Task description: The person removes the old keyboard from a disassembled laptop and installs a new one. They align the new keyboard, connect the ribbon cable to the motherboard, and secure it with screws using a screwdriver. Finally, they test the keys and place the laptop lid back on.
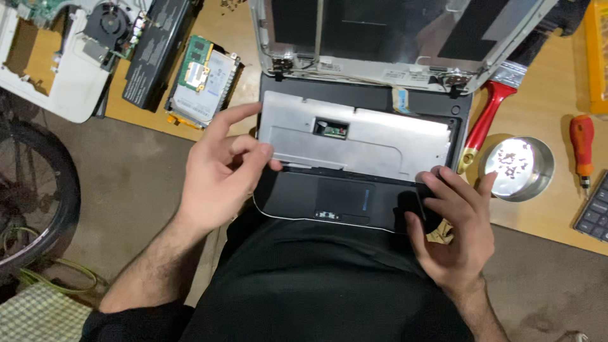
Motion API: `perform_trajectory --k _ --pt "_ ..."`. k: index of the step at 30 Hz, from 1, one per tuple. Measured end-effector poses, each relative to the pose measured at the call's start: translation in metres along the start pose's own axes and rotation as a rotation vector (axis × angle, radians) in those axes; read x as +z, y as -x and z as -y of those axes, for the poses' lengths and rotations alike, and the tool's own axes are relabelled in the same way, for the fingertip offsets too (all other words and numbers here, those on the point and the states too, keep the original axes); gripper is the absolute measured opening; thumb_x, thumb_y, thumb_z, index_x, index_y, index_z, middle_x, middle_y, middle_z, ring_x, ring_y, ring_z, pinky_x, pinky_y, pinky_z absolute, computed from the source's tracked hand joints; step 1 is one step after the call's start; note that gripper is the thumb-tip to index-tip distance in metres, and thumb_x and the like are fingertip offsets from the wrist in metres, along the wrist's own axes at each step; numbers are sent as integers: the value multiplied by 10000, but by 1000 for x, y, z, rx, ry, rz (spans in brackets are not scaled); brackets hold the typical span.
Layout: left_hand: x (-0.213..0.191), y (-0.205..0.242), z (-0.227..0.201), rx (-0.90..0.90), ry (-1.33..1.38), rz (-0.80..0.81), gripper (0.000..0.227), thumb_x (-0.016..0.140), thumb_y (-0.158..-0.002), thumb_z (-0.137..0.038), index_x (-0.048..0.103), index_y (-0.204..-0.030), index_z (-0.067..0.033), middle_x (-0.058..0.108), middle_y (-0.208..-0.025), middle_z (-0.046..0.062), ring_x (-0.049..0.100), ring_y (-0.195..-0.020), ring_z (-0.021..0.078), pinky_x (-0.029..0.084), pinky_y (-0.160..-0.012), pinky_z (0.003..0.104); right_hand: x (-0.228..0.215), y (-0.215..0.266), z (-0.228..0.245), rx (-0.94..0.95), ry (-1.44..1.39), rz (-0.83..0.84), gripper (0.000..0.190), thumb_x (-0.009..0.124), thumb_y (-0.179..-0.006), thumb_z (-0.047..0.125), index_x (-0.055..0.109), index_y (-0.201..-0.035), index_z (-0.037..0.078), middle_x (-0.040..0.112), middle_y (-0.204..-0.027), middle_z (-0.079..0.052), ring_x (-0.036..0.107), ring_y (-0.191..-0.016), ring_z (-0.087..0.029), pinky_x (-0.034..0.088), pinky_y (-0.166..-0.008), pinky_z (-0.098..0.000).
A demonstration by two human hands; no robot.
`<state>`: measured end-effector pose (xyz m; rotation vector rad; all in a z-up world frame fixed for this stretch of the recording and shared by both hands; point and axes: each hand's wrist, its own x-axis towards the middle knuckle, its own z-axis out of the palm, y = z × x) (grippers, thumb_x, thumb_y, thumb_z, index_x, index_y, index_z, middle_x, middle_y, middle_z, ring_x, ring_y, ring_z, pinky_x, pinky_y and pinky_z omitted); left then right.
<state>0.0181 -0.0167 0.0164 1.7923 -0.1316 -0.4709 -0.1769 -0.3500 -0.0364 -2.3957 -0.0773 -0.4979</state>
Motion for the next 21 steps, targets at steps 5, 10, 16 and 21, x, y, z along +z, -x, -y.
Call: perform_trajectory --k 5,10,16,21 --pt "-2 1 4 -3 -289 -4 548 836 -1127 -212 675 -1638 -97 785 -766 -58 636 -696 56 553 -722 259 -3 -12 4 -60 61 -1 215 847 -1149 6 776 -1347 -37 810 -1549 -288 772 -1525 -505 202 -1588 -764" --pt "-3 -1 15 34 -538 0 557 910 -1081 -320 725 -1588 -185 692 -688 -80 636 -594 94 559 -747 296 -6 -16 -1 -66 120 31 223 839 -1172 83 809 -1371 -10 817 -1545 -248 774 -1534 -534 159 -1566 -794" --pt "-4 0 14 182 -752 -5 660 910 -1114 -389 690 -1692 -158 572 -767 -72 580 -643 135 564 -669 380 -9 -28 5 -71 158 63 337 922 -1151 100 819 -1453 -8 767 -1553 -240 773 -1500 -511 248 -1564 -766" --pt "2 -6 32 626 -1031 -47 544 946 -1107 -310 793 -1570 -69 674 -1357 194 622 -1140 316 583 -923 482 2 -53 17 -186 275 222 875 930 -1119 606 650 -1733 48 609 -1833 -236 582 -1716 -493 329 -1485 -812"
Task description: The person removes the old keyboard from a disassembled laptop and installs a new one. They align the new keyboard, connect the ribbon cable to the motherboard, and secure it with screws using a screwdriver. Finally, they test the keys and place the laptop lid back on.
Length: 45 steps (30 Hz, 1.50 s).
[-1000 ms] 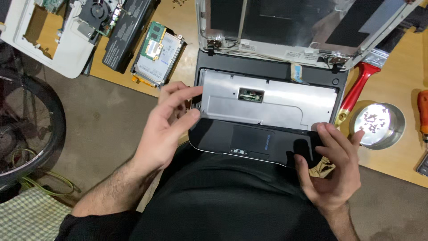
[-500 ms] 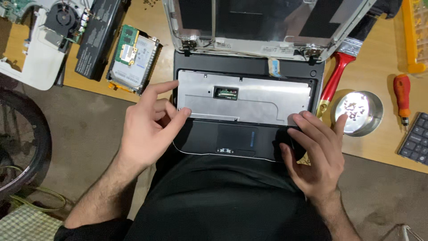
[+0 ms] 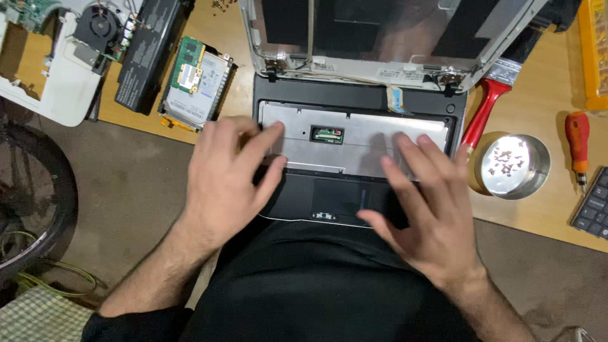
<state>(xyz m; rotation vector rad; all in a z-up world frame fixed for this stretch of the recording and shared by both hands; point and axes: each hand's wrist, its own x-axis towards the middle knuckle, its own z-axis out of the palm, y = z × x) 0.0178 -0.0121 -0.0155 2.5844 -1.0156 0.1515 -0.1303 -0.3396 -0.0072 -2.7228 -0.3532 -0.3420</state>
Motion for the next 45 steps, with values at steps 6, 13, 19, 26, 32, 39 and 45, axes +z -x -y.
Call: perform_trajectory --k 6,13,19,26,32,39,45 --pt "-5 -3 -10 167 148 72 582 838 -1224 -285 664 -1700 0 603 -1856 199 557 -1759 433 454 -1462 631 10 -37 8 -148 51 156 1270 886 -1024 856 437 -1829 -18 486 -1918 -292 476 -1800 -524 424 -1449 -781" --pt "-9 -5 -8 161 114 43 530 840 -1208 -345 734 -1620 -29 670 -1808 149 602 -1719 383 456 -1437 594 6 -39 19 -151 136 145 1338 690 -1042 1038 462 -1844 -9 522 -1903 -248 486 -1796 -479 346 -1507 -677" --pt "-3 -7 -8 185 97 82 651 825 -1185 -503 713 -1653 -63 644 -1813 141 547 -1727 419 396 -1448 646 4 -43 22 -153 153 195 1369 783 -1040 995 377 -1876 -11 455 -1968 -217 398 -1840 -437 291 -1523 -698" --pt "-7 7 3 212 207 -82 450 829 -1219 -314 776 -1499 35 769 -1636 231 718 -1587 461 548 -1361 635 6 -48 23 -173 198 173 1305 846 -973 1011 485 -1866 132 497 -1911 -198 507 -1757 -480 361 -1454 -736" --pt "-12 3 20 179 320 -110 294 845 -1186 9 775 -1467 61 794 -1547 244 759 -1487 450 602 -1338 624 6 -60 29 -200 230 275 1410 872 -790 1009 470 -1842 161 448 -1971 -234 415 -1825 -507 400 -1399 -817" --pt "-17 1 24 -235 565 -74 442 791 -1200 -72 690 -1629 -30 697 -1632 188 741 -907 201 709 -891 334 7 -65 32 -203 203 231 1360 934 -774 978 518 -1825 221 455 -1947 -220 490 -1762 -524 401 -1376 -836" --pt "-21 -11 29 -329 610 62 557 715 -1203 -171 625 -1741 -57 641 -1693 119 721 -820 146 655 -814 307 16 -86 39 -277 316 347 1448 866 -607 1029 530 -1840 347 536 -1940 -199 531 -1755 -465 442 -1348 -807"
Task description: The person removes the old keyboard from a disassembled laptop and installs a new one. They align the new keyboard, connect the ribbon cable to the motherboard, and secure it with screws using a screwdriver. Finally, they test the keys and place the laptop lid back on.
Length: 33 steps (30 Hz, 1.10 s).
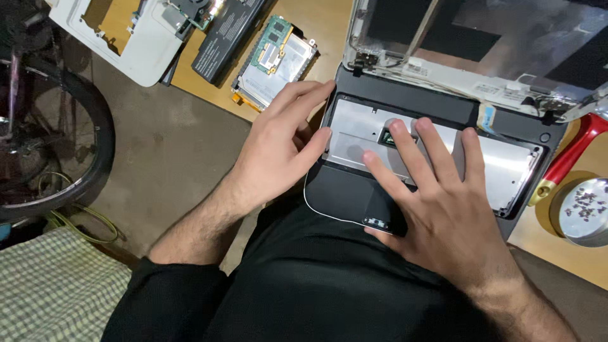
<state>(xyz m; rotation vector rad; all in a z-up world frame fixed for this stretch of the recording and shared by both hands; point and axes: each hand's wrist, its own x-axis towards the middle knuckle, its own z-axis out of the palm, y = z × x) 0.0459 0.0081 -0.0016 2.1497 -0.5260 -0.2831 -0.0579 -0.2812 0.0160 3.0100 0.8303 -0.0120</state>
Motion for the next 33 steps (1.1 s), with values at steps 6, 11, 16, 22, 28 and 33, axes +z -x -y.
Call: perform_trajectory --k 6,11,16,22,28,33 --pt "-5 -10 3 -12 -8 102 697 755 -1197 -170 494 -1834 -62 615 -1689 105 701 -839 179 659 -892 346 0 -7 7 -45 -49 -32 1418 912 -682 910 549 -1808 128 538 -1943 -186 530 -1771 -431 463 -1307 -849" --pt "-8 -11 6 -40 19 120 767 834 -1168 -183 490 -1850 -109 607 -1662 67 633 -765 141 624 -870 321 0 -6 8 -37 -21 -45 1424 912 -681 949 573 -1798 134 568 -1919 -193 557 -1750 -435 488 -1328 -761" --pt "-4 -10 10 -44 45 124 820 845 -1182 -183 430 -1888 -136 583 -1565 66 619 -832 141 606 -912 323 3 -5 9 -9 -67 -43 1404 941 -666 933 586 -1790 170 559 -1933 -188 542 -1767 -456 478 -1289 -827" --pt "0 -17 5 -25 -29 139 832 795 -1243 -232 337 -1925 -97 552 -1529 78 623 -912 191 602 -947 394 1 -2 14 44 -28 -33 1403 935 -668 986 560 -1809 261 565 -1915 -168 558 -1713 -541 498 -1282 -812" --pt "-3 -30 -4 -13 -108 204 998 866 -1195 -168 218 -1954 -154 422 -1804 172 678 -823 188 637 -931 440 4 5 3 74 14 2 1393 916 -616 973 606 -1804 317 551 -1924 -142 548 -1737 -452 459 -1199 -865" --pt "-8 -45 -2 -33 47 281 1272 910 -1202 -145 -139 -1901 -315 395 -2079 316 590 -752 117 569 -670 294 3 17 -24 -75 -161 -53 1420 1022 -714 904 528 -1859 225 528 -1920 -174 489 -1776 -408 430 -1351 -799"
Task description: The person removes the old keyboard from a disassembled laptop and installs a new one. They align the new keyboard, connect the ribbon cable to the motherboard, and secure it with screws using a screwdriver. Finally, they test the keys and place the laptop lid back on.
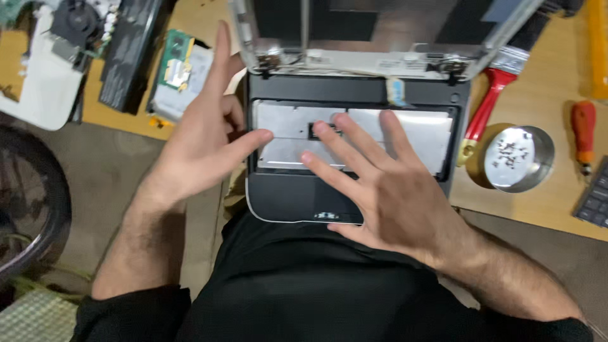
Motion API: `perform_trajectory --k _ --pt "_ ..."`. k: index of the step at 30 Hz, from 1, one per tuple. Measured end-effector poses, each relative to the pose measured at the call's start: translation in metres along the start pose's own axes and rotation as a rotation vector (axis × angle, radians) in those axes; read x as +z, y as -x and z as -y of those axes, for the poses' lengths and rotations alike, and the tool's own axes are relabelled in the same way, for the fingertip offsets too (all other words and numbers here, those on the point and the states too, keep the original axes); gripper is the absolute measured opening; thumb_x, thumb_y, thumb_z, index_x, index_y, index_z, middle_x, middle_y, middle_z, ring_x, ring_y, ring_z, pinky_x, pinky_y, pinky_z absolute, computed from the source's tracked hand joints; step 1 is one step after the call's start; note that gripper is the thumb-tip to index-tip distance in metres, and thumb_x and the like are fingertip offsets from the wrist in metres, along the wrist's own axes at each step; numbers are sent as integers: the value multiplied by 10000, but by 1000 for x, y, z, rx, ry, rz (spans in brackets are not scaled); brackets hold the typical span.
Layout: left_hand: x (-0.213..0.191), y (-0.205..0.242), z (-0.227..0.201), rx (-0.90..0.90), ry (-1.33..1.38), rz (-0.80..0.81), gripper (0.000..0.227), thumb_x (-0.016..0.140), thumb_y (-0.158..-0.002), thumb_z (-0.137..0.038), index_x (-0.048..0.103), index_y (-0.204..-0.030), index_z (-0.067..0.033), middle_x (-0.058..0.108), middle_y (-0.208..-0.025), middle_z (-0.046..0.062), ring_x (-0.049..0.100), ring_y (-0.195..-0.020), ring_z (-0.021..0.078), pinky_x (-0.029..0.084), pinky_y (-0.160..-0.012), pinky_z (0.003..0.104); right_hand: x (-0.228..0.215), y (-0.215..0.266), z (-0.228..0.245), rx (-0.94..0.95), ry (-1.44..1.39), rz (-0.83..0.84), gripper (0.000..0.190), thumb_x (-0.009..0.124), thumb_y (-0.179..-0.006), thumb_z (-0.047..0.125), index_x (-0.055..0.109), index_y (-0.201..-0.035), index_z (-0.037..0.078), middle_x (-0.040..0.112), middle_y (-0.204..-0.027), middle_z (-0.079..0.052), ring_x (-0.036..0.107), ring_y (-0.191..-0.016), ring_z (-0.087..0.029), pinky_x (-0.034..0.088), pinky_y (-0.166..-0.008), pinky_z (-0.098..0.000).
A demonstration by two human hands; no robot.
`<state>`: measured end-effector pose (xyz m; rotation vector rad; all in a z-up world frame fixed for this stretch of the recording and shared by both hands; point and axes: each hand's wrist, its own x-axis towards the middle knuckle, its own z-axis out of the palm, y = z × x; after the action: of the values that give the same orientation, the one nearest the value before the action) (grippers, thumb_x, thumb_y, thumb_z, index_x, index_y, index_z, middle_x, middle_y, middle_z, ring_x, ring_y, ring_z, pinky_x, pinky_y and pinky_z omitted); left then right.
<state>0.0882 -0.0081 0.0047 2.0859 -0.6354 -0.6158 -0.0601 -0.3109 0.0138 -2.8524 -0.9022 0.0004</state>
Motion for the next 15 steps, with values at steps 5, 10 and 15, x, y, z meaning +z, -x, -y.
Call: perform_trajectory --k 5,10,15 --pt "-1 -7 -2 20 -9 27 1290 925 -1161 -135 -129 -1895 -252 269 -2088 340 619 -724 150 567 -639 302 1 8 -13 -21 -28 -19 1483 1074 -632 873 530 -1871 266 455 -1973 -108 462 -1813 -351 400 -1291 -933" --pt "-2 -12 -11 -20 -41 41 1367 958 -1084 -74 -134 -1892 -226 312 -2061 310 606 -719 178 576 -626 324 2 29 -20 -24 -41 -25 1503 1070 -729 915 477 -1886 161 463 -1962 -160 436 -1819 -381 410 -1400 -793" --pt "-3 -15 -31 -44 -2 89 1274 871 -1098 -47 -113 -1893 -192 165 -2105 229 508 -688 175 569 -593 298 9 49 -22 18 6 -4 1461 1057 -728 865 463 -1898 223 376 -1999 -134 365 -1850 -392 373 -1307 -956"
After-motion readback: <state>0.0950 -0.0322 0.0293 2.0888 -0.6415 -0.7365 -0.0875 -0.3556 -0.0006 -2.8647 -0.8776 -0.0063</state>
